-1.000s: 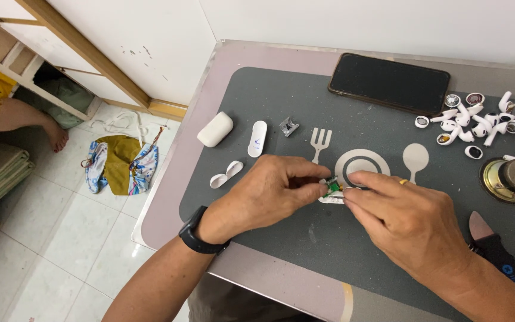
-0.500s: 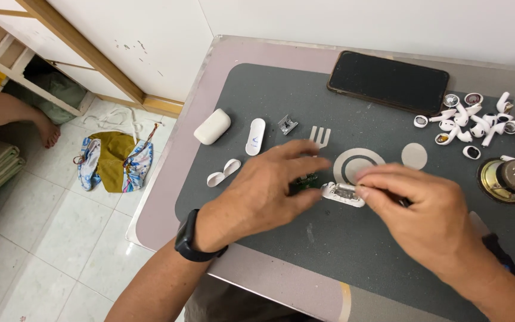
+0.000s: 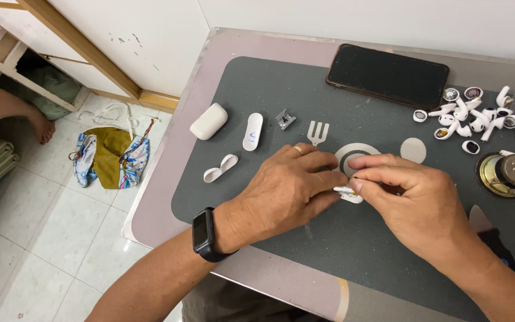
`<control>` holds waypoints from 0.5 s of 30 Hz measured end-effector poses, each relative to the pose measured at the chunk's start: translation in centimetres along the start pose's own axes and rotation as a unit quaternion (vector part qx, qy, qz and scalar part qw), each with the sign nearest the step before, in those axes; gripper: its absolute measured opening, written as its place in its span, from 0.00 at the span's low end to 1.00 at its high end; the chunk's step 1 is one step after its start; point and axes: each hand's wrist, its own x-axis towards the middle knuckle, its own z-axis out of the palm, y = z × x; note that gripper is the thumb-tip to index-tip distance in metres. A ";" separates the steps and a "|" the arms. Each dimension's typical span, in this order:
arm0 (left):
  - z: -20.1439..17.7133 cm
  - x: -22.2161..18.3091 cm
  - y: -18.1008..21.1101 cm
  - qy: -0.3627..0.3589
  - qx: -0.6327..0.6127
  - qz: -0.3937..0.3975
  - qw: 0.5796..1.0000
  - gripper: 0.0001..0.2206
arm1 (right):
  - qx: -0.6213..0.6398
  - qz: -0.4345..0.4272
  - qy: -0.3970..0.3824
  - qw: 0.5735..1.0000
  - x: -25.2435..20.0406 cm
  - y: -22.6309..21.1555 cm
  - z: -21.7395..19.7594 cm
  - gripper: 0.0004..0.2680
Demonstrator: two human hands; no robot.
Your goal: Disassembling an earbud charging case to inspect or repair internal components using a screwdriver and manual prying.
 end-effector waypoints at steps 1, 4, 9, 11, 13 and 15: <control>0.2 0.0 -0.1 0.011 0.031 0.007 0.999 0.10 | -0.010 -0.007 0.015 1.000 -0.1 -0.4 0.0 0.03; 0.1 -0.1 -0.2 -0.013 0.015 -0.021 1.000 0.10 | 0.005 0.018 -0.013 1.000 0.1 0.0 -0.4 0.03; -0.6 0.3 0.0 -0.030 -0.016 -0.024 0.999 0.09 | 0.024 0.064 -0.047 0.997 0.0 0.0 -1.4 0.08; -0.7 0.4 0.0 -0.043 -0.028 -0.029 0.998 0.09 | 0.019 0.056 -0.055 0.997 0.0 0.2 -1.4 0.08; -0.6 0.5 0.1 -0.048 -0.029 -0.037 0.998 0.12 | -0.017 -0.003 -0.034 0.999 -0.2 -0.2 -1.4 0.06; -0.8 0.6 0.3 -0.040 -0.031 -0.033 0.998 0.12 | -0.035 -0.051 -0.025 0.998 -0.3 -0.2 -1.2 0.05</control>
